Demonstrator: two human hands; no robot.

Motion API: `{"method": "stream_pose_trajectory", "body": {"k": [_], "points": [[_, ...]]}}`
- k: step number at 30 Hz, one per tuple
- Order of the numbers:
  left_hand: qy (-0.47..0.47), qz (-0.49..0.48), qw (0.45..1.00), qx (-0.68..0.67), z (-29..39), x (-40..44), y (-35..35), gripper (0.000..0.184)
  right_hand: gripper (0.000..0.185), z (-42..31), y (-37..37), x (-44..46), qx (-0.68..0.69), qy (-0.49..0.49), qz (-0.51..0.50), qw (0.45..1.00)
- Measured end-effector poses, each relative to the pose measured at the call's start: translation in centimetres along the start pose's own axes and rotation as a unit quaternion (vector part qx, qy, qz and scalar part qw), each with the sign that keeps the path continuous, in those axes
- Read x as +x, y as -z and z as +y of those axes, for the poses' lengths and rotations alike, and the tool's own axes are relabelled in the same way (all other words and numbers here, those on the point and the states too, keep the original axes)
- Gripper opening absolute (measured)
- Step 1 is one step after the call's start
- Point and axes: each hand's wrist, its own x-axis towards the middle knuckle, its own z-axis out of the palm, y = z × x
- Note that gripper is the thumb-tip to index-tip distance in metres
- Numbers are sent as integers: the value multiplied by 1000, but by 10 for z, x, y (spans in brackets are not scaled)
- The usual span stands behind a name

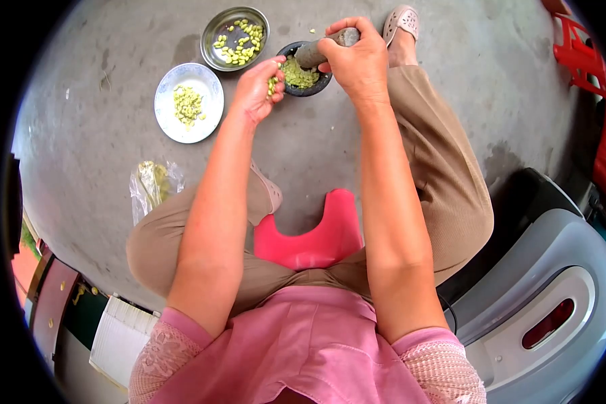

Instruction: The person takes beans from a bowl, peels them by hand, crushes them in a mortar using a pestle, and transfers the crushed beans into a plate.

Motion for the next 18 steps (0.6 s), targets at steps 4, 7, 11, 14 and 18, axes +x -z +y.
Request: {"method": "stream_pose_trajectory", "body": {"k": [4,7,11,14,18], "points": [[35,-9,997,75,-4,-7,-12,34,18,-26,3,-6,-51,20,10,998],[24,-7,998,51,-1,-6,-8,34,20,-39,0,-12,-81,25,14,996],[-7,-16,999,41,0,2,0,30,18,-53,-2,-19,-59,24,-8,998],[5,-37,994,101,3,-4,-6,27,18,-62,-4,-24,-72,33,-7,997],[23,-37,994,99,3,-8,-11,27,18,-64,-4,-25,-47,74,-6,996]]}}
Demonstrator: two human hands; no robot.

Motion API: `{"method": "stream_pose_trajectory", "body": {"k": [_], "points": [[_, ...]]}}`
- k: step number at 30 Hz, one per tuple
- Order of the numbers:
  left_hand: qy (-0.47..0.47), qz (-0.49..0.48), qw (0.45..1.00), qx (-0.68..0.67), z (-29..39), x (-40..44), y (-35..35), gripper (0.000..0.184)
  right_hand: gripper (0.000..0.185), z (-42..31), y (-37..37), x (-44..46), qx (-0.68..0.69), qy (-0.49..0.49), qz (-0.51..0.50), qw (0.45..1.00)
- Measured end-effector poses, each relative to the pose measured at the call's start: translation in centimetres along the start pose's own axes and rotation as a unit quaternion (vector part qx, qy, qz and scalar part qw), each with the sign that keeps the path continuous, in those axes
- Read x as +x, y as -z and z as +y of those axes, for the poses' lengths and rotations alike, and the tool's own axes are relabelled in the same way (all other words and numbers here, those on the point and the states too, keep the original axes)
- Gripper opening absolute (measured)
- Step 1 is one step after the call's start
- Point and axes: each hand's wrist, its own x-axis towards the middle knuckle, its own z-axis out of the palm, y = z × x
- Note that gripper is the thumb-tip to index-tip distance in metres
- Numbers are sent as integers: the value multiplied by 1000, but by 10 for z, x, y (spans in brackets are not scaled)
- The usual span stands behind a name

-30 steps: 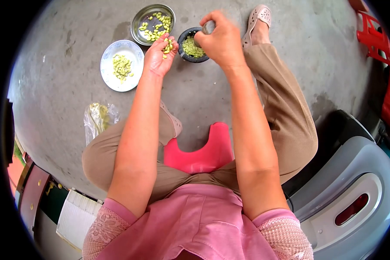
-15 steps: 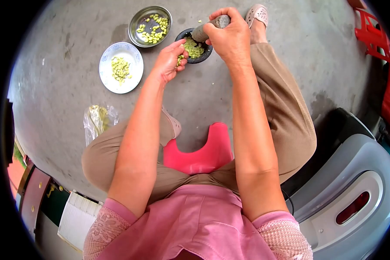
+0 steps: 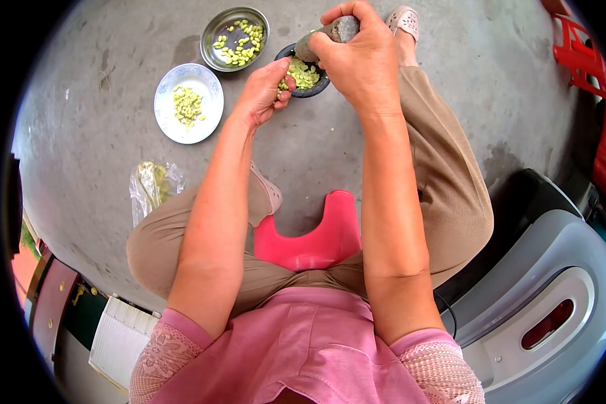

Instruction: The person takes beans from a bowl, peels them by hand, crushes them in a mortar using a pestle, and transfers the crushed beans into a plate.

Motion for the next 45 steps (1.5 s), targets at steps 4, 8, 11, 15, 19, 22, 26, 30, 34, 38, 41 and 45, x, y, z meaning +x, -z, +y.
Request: {"method": "stream_pose_trajectory", "body": {"k": [4,8,11,15,19,22,26,30,34,38,41,45], "points": [[-16,-3,999,-37,4,-4,0,25,17,2,0,0,-24,34,1,999],[-49,44,992,-111,6,1,7,21,16,1,0,-3,-26,4,-9,1000],[-61,97,977,-182,8,8,17,17,17,2,-1,-4,-34,-16,-12,999],[-53,124,948,-288,6,12,29,15,22,54,-16,4,-108,-28,-14,994],[-53,107,948,-294,6,17,30,16,22,120,-45,-3,-114,174,83,975],[-43,113,955,-272,0,17,27,16,20,102,-27,-5,-96,-38,4,995],[-69,140,954,-256,-3,10,25,16,20,88,-19,-6,-22,-173,2,985],[-59,127,969,-202,-3,10,22,18,20,127,-34,-4,-104,57,77,990],[-66,107,977,-173,0,9,10,18,19,96,-18,4,-36,-110,14,993],[-39,70,984,-156,-3,12,10,18,17,67,-3,-2,82,-87,52,991],[-44,70,993,-79,-7,11,3,28,17,49,2,3,78,-61,62,993],[-37,63,997,-21,0,1,-4,35,17,39,3,4,60,-40,66,995]]}}
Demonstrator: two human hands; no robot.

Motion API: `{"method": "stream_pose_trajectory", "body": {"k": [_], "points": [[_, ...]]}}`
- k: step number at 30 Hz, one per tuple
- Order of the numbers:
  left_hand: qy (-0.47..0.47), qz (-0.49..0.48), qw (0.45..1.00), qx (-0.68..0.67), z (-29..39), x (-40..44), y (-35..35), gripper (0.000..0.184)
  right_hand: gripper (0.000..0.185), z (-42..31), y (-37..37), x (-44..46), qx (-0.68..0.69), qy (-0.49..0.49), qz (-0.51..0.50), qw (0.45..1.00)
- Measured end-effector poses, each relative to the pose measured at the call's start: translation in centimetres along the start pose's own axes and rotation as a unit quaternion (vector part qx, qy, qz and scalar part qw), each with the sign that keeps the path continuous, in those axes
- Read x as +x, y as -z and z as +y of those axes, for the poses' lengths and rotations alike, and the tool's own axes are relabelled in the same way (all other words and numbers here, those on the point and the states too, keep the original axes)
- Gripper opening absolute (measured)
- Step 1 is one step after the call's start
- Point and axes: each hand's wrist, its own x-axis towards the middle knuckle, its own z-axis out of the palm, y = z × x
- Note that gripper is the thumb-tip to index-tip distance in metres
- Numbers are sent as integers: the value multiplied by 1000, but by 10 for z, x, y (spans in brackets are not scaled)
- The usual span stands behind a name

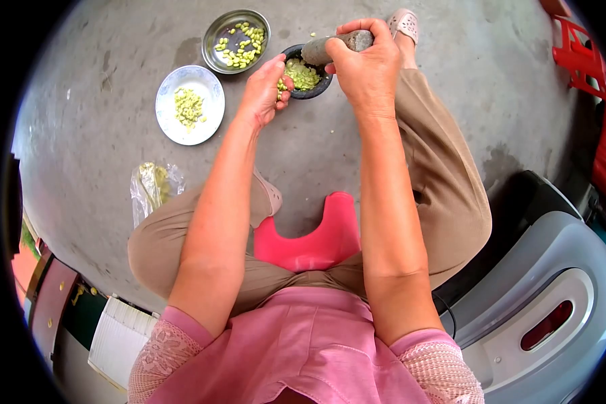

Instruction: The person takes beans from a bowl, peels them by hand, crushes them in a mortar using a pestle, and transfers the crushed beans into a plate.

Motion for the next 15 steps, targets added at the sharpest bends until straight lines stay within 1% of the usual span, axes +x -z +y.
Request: {"method": "stream_pose_trajectory", "body": {"k": [2,3,4,5,6,8,9,11,12,14,15], "points": [[7,-2,1000,-20,0,1,3,35,16,-1,1,0,-18,15,0,1000],[-5,9,999,-51,1,3,6,32,16,-3,0,-2,-18,14,1,1000],[-18,19,996,-82,2,5,9,30,17,-6,-2,-5,-36,1,0,999],[-17,19,996,-83,2,6,11,30,17,-7,-3,-7,-53,-12,-1,999],[-18,41,993,-114,5,7,13,27,17,-2,-5,-6,-53,-13,-1,999],[-18,75,982,-172,5,10,18,21,20,21,-11,-3,-158,38,-11,987],[-18,77,982,-173,4,11,21,21,20,42,-19,-3,-157,37,-13,987],[-7,62,979,-193,1,12,22,21,22,82,-36,-7,-214,180,10,960],[5,60,980,-187,1,9,20,21,22,80,-34,-8,-213,180,13,960],[8,54,984,-169,4,9,19,20,20,78,-34,-8,-178,70,-55,980],[16,54,984,-169,0,6,19,20,19,76,-31,-6,-173,41,-52,983]]}}
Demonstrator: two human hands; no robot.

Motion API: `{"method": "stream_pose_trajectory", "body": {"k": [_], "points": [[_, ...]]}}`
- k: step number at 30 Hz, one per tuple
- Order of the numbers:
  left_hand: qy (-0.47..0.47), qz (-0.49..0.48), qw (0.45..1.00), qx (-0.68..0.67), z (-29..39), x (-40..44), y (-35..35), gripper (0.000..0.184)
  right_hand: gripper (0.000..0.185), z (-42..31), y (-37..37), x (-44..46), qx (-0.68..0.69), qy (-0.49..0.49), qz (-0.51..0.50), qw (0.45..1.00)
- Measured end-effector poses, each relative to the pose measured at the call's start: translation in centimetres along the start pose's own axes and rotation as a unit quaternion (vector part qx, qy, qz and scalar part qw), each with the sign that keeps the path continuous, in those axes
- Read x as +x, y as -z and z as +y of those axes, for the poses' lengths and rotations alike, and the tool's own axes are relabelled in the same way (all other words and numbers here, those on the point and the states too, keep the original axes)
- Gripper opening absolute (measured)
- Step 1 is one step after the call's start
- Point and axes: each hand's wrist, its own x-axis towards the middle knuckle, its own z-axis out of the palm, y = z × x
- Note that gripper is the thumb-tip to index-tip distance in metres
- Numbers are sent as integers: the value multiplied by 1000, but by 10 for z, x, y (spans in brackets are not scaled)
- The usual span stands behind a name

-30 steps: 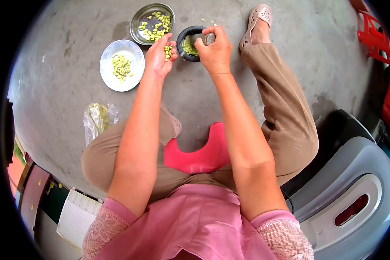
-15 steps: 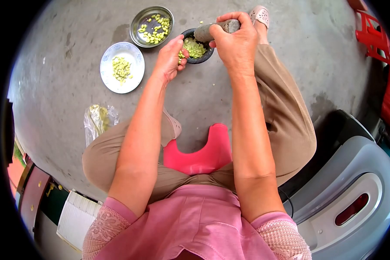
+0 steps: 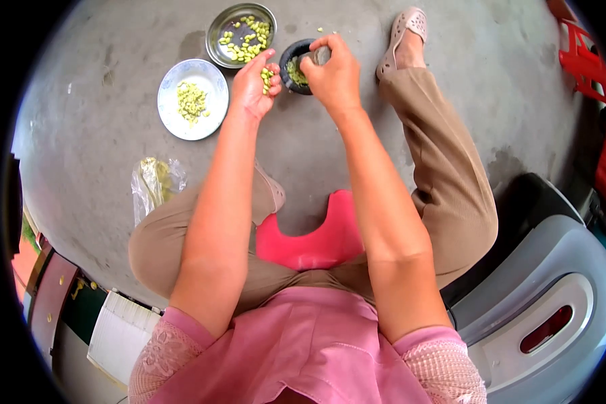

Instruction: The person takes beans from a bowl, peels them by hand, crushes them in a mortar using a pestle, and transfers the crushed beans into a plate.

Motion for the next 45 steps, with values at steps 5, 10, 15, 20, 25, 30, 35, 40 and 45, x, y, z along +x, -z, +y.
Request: {"method": "stream_pose_trajectory", "body": {"k": [5,10,15,20,25,30,35,40,45], "points": [[-21,12,998,-54,4,6,3,18,17,-48,37,9,84,-53,9,995],[-37,-66,985,-158,2,16,6,20,23,-32,27,11,-39,-35,-13,999],[-56,-57,988,-133,0,15,4,22,22,-5,11,5,-30,-48,-15,998],[-50,-48,988,-137,1,14,7,21,20,-41,39,3,99,-94,-9,991],[-48,-31,986,-157,6,6,-5,21,18,-37,35,5,82,-77,-4,994],[-83,-26,990,-112,-1,15,3,21,17,-3,11,1,135,-130,-34,982],[-50,-23,998,-27,2,5,-3,19,18,-21,39,6,155,-112,-3,982],[-21,-60,980,187,-2,-6,-18,28,19,-46,57,11,153,-85,13,984],[8,-29,982,188,-1,-4,-15,24,19,-48,58,10,144,-83,16,986]]}}
